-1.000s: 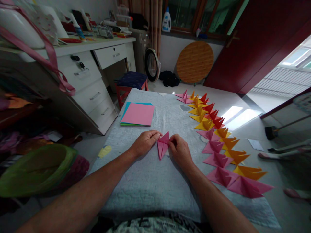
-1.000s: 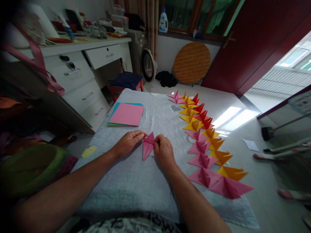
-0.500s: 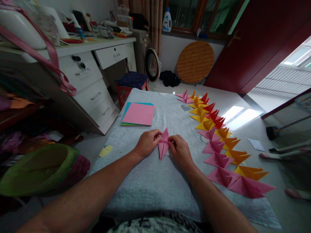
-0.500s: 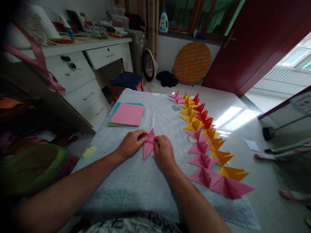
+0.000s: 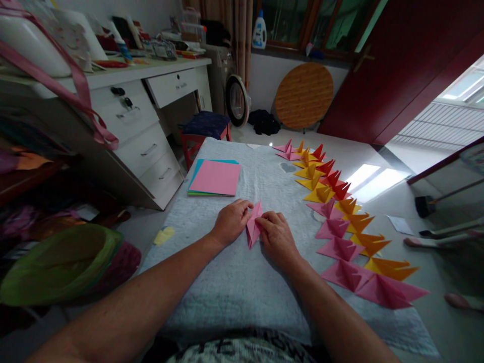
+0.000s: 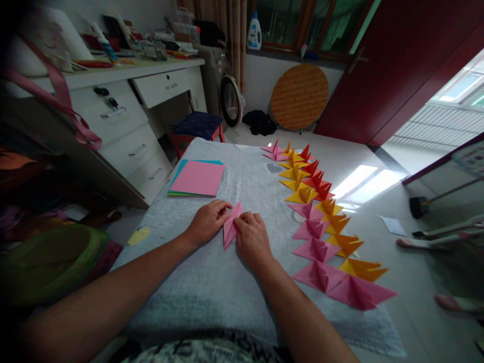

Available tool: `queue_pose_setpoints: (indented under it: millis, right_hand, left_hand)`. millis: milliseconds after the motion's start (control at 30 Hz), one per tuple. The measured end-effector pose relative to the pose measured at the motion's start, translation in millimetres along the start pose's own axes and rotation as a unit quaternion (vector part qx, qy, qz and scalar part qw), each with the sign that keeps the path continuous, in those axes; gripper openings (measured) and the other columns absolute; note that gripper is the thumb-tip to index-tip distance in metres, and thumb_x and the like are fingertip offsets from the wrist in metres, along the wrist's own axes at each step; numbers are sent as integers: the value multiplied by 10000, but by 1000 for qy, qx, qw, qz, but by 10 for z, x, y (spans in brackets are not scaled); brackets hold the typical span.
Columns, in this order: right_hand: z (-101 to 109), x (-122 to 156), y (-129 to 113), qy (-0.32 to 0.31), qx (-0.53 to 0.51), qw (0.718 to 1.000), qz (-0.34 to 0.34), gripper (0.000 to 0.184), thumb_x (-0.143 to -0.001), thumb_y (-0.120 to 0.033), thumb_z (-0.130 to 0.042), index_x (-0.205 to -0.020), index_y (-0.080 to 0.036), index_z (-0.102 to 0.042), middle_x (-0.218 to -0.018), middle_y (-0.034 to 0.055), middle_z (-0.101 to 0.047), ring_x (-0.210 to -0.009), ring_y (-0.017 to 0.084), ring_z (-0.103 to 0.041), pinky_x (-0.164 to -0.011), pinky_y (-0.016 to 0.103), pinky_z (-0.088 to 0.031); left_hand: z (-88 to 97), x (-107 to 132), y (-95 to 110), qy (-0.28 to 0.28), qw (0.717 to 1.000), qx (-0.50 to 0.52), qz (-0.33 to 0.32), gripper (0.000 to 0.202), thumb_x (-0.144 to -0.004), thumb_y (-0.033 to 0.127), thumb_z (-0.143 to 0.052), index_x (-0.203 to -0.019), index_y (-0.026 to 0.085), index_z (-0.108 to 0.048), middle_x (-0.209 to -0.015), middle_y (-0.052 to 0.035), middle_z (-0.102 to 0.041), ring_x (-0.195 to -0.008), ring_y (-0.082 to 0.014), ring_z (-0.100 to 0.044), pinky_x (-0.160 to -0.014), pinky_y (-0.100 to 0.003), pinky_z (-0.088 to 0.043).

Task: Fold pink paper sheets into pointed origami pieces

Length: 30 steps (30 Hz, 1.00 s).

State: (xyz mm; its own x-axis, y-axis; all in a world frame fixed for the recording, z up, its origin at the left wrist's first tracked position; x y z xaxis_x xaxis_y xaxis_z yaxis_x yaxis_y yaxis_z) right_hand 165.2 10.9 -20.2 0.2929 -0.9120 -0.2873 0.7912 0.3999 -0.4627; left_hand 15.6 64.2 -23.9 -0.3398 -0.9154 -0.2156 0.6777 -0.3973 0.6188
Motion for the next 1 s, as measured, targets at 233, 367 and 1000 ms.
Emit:
queue_pose_setpoints:
  millis: [233,367,1000]
  right_hand:
    - [36,52,-34,-31,29,999,10,344,-896,-76,-506,-1140,-210,-707,-1099,90,-674,-970,247,-530,-933,393,-437]
    - [43,79,-69,-42,49,998,9,332,-886,-85,-526,-1122,-233,-705,-1143,88,-667,-1012,257,-526,-935,402,-416]
    - [150,157,-69,-26,141,990,-13,216,-851,-97,-591,-971,-222,-719,-1070,92,-703,-986,287,-513,-832,427,-379]
  left_hand:
    - [94,169,122,-89,978,-156,-105,191,-940,145,-525,-976,191,-708,-995,-55,-687,-955,-216,-593,-873,-336,-487]
    - [86,323,241,-124,949,-260,-129,220,-957,157,-507,-1103,170,-672,-1079,-85,-685,-962,-244,-581,-832,-365,-501]
    - [39,510,389,-135,914,-370,-96,347,-901,43,-483,-1209,98,-633,-1230,-179,-648,-1027,-279,-612,-814,-388,-502]
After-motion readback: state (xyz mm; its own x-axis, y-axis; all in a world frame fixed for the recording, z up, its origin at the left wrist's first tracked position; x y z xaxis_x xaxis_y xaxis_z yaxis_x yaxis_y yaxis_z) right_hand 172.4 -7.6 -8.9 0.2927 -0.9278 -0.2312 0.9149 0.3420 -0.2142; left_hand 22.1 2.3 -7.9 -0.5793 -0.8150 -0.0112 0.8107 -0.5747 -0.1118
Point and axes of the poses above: each hand's wrist, its own x-axis away from the middle knuckle, its own z-axis out of the back of the hand, y = z × x, the point moved 3 cm from there along -x, towards the middle knuckle
